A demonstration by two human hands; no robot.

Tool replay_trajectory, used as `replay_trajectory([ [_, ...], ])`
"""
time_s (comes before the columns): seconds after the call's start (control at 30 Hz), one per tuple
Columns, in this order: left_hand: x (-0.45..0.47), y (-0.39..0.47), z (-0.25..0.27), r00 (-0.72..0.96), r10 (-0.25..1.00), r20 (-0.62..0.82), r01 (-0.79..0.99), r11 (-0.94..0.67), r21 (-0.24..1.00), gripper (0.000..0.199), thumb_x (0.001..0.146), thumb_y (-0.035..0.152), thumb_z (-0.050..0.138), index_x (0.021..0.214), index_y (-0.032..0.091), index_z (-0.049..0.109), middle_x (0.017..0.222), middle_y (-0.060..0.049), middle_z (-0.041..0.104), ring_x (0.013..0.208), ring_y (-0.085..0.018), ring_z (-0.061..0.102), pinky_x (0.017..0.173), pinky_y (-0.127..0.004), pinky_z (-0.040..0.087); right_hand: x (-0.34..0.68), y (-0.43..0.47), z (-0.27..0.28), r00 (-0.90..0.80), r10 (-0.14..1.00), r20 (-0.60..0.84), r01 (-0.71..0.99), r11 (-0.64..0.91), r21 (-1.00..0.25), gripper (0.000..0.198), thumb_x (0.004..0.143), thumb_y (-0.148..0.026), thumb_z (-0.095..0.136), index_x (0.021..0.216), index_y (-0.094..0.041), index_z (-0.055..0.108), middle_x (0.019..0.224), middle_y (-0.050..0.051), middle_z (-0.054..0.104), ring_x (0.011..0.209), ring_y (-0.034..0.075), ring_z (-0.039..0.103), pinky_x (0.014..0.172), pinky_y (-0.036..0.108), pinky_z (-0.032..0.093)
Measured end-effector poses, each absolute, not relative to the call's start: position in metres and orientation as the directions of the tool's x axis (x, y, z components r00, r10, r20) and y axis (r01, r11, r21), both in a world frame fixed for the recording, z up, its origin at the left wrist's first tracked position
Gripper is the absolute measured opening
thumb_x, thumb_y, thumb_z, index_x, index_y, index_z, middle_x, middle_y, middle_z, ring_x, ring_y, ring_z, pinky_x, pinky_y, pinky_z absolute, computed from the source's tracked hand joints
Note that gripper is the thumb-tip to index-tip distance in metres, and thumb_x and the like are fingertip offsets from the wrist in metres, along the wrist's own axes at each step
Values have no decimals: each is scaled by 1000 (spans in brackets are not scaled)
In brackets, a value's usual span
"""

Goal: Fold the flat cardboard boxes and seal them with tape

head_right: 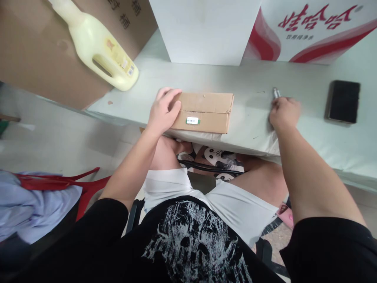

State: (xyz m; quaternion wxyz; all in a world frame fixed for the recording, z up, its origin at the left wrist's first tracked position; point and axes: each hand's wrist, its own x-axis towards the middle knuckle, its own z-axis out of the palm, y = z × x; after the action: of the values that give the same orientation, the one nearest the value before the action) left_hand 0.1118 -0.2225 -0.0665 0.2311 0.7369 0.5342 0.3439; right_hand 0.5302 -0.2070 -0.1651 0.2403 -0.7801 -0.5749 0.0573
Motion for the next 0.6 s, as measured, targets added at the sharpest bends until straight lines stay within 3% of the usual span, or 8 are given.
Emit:
replay_trajectory([
  [0.07,113,-224,-65,192,947,257,627,-320,711,33,93,43,64,123,30,69,137,-7,60,132,-31,57,120,-45,43,523,-216,-155,298,937,185,874,-190,-447,18,70,-14,54,82,-25,61,77,10,59,74,23,46,76,39,35],
  [0.27,116,-227,-61,213,942,260,627,-336,703,32,92,34,63,122,29,70,134,-6,62,127,-29,59,119,-44,44,464,-249,-88,278,948,154,755,-117,-646,52,78,-12,48,129,-19,58,105,14,76,65,17,56,71,33,44],
  [0.43,120,-222,-64,249,937,247,629,-350,694,32,93,30,60,123,28,70,135,-7,61,126,-29,60,117,-44,45,416,-278,-25,46,973,226,783,106,-613,29,86,-25,55,110,-20,70,86,10,75,65,17,58,67,32,47],
  [0.6,123,-219,-65,234,942,240,619,-334,710,32,91,27,60,121,29,71,135,-7,61,123,-30,61,116,-44,46,391,-285,-6,-234,940,250,839,325,-437,28,84,-30,60,106,-24,76,94,9,72,70,19,60,73,36,52],
])
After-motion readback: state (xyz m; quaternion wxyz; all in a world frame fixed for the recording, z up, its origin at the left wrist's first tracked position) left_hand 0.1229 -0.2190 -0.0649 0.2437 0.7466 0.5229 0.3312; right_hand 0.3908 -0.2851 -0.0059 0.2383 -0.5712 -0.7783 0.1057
